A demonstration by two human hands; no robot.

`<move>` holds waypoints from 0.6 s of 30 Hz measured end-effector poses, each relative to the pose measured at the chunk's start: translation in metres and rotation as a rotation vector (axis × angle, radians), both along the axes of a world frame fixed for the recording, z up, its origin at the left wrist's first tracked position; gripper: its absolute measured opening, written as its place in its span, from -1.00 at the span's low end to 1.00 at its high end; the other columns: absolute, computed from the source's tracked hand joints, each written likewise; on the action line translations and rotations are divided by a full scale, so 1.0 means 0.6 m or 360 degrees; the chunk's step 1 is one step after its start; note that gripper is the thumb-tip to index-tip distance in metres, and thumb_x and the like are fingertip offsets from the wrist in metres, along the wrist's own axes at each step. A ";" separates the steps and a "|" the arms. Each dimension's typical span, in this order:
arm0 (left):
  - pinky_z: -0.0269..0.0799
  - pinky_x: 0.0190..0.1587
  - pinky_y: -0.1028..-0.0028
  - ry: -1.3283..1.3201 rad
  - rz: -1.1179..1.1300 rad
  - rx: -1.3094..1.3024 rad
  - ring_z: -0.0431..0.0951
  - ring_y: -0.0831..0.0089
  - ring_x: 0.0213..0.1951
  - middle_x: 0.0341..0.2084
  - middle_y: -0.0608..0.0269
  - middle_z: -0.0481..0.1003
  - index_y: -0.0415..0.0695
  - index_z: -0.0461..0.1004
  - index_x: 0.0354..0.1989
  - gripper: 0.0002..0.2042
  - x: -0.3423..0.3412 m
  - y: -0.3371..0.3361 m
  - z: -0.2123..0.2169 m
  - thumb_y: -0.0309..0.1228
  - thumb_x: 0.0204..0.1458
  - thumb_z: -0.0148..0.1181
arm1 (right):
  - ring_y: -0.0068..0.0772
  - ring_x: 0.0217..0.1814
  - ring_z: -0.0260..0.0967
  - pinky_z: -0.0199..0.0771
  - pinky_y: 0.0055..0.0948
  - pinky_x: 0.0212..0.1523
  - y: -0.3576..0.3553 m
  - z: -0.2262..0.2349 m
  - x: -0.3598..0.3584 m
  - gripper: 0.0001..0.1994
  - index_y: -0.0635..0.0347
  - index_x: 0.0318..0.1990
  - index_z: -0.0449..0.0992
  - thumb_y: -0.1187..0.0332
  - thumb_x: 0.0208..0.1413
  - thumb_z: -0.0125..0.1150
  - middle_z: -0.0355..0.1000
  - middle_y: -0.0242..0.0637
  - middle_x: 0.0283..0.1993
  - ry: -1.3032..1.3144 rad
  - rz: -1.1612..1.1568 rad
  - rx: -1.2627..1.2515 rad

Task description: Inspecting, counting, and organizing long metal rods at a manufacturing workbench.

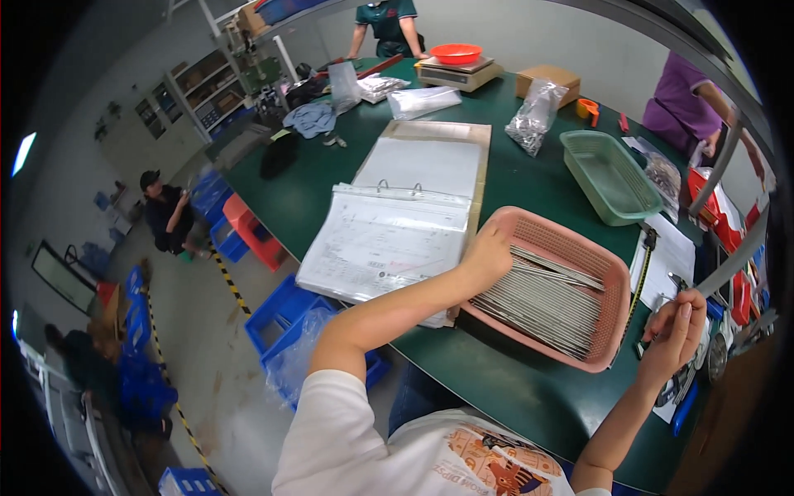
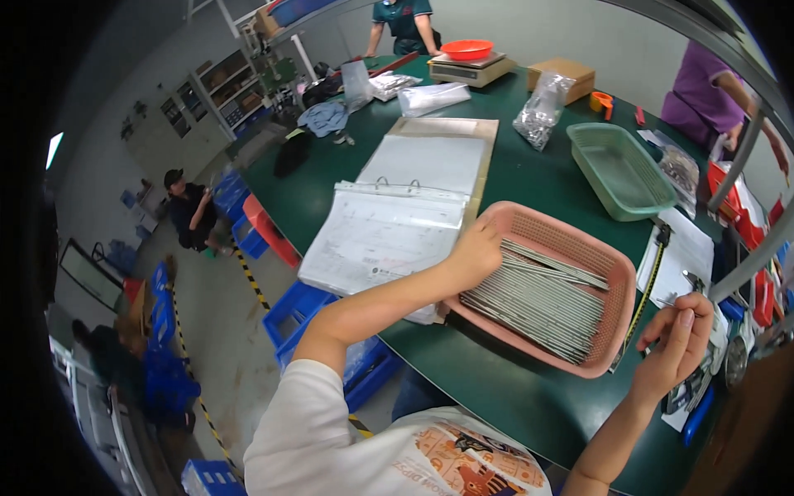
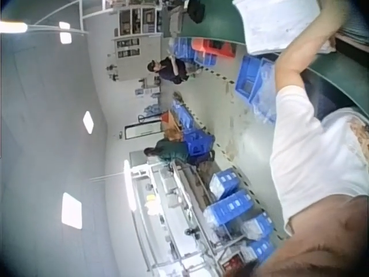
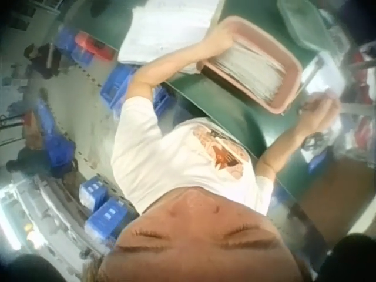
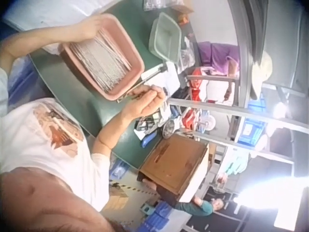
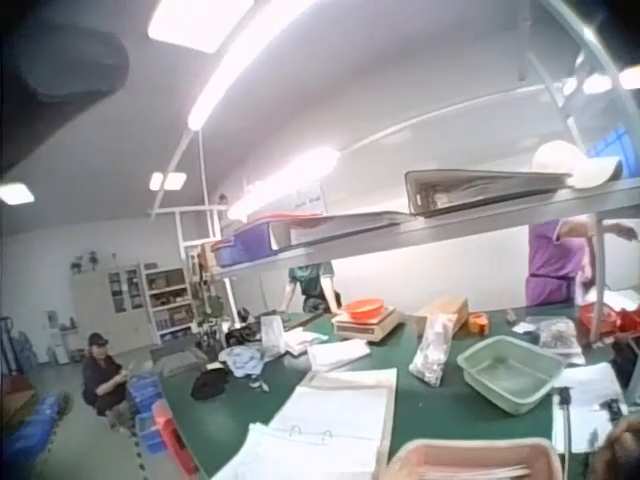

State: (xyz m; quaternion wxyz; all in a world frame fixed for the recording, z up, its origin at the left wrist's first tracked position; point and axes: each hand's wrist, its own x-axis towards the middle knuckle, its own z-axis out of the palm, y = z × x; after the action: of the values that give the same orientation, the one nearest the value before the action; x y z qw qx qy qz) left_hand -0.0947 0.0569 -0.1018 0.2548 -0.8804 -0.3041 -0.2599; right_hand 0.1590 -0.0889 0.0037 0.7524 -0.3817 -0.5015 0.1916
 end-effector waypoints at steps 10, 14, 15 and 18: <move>0.35 -0.42 0.39 -0.1414 -0.0097 -0.1278 0.45 0.26 -0.44 -0.54 0.06 0.43 -0.29 0.31 -0.35 -0.88 -0.009 -0.074 0.109 -0.48 0.01 -0.01 | -0.74 -0.68 0.07 0.01 -0.78 -0.65 0.047 -0.047 0.036 -0.83 0.19 -0.29 0.29 0.32 0.20 -0.21 0.25 -0.43 -0.62 -0.0203 -0.0005 -0.0266; 0.35 -0.45 0.68 -0.2296 -0.0402 -0.1758 0.44 0.64 -0.47 -0.52 0.31 0.45 -0.25 0.34 -0.30 -0.87 -0.026 -0.069 0.135 -0.44 0.06 0.03 | -0.72 -0.65 0.11 0.07 -0.77 -0.59 0.043 -0.046 0.050 -0.84 0.21 -0.31 0.30 0.34 0.19 -0.20 0.28 -0.40 -0.59 -0.0180 0.0042 -0.0303; 0.35 -0.45 0.68 -0.2305 -0.0403 -0.1755 0.44 0.64 -0.47 -0.52 0.31 0.45 -0.25 0.34 -0.30 -0.87 -0.027 -0.070 0.143 -0.44 0.06 0.03 | -0.73 -0.63 0.10 0.06 -0.78 -0.59 0.043 -0.042 0.050 -0.83 0.19 -0.30 0.30 0.32 0.19 -0.20 0.26 -0.42 -0.58 -0.0203 -0.0051 -0.0292; 0.35 -0.45 0.67 -0.2526 -0.0627 -0.1836 0.42 0.64 -0.48 -0.51 0.30 0.45 -0.25 0.36 -0.30 -0.88 -0.011 -0.084 0.176 -0.45 0.07 0.02 | -0.74 -0.60 0.11 0.07 -0.78 -0.56 0.053 -0.040 0.052 -0.82 0.18 -0.29 0.32 0.31 0.19 -0.19 0.25 -0.44 -0.58 -0.0218 -0.0317 -0.0243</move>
State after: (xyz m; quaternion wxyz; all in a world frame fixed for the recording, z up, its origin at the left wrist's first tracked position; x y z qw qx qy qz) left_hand -0.1016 0.0066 0.0037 -0.5356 -0.4759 -0.3144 -0.6227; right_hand 0.1903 -0.0571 -0.0203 0.7004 -0.4980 -0.4952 0.1272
